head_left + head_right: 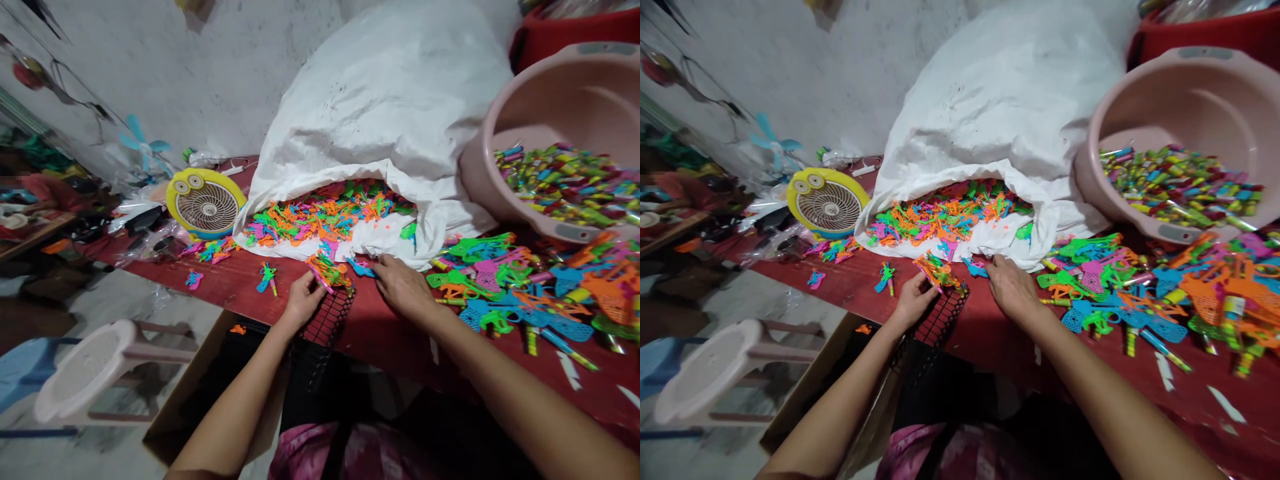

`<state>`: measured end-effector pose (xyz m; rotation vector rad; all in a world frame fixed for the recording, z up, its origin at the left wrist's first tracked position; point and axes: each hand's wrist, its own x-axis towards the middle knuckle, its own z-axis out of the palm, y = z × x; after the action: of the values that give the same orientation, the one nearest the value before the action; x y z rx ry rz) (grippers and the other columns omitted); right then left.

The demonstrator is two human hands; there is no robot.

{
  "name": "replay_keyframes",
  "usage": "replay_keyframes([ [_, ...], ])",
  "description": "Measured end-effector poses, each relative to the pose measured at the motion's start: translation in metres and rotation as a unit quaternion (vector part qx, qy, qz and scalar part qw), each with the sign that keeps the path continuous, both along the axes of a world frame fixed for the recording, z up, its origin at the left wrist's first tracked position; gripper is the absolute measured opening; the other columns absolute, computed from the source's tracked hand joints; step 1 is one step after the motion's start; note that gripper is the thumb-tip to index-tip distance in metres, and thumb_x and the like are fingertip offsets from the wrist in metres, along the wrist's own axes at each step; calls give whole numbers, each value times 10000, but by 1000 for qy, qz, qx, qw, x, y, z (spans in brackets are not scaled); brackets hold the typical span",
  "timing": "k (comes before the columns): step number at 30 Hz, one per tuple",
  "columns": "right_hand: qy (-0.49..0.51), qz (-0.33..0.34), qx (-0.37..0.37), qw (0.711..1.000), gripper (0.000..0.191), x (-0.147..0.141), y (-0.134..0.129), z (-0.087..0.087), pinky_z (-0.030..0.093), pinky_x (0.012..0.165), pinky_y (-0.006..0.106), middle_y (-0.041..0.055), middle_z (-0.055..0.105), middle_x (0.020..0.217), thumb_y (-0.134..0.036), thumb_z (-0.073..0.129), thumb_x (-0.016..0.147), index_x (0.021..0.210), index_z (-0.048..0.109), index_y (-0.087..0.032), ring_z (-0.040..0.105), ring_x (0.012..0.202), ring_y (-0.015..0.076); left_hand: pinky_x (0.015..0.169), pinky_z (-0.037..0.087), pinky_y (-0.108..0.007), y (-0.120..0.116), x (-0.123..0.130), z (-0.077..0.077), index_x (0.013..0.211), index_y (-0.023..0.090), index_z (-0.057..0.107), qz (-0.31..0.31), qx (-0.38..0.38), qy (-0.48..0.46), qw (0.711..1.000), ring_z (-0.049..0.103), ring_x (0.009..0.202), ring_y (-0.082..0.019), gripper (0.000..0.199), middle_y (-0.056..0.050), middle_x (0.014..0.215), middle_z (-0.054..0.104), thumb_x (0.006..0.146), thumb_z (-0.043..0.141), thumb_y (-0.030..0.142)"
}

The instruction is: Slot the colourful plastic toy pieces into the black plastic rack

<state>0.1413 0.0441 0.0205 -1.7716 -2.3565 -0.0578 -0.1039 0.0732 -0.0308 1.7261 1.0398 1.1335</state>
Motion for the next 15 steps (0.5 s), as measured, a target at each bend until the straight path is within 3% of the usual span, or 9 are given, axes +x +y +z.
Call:
replay_keyframes([
  [4,-5,10,-5,1000,242,3,-2,-2,391,670,314,117,599,1031,-189,430,972,1011,669,-183,588,927,234,975,519,-390,14,-10,6,1112,153,693,-61,-31,-4,998,675,1046,-226,372,-95,1119,731,795,730,345],
  [10,1,60,-10,998,219,19,-15,-7,366,653,304,81,610,920,-195,447,954,945,666,-204,587,845,207,940,536,-393,36,-27,14,968,174,739,-167,-57,36,984,687,1006,-233,326,-66,940,743,783,745,442],
  [15,111,150,-65,980,188,33,-20,-4,419,709,289,56,639,895,-185,518,901,966,691,-218,606,830,189,917,542,-383,43,-24,10,932,213,741,-147,-14,87,985,669,1014,-233,264,-61,950,725,769,754,420],
])
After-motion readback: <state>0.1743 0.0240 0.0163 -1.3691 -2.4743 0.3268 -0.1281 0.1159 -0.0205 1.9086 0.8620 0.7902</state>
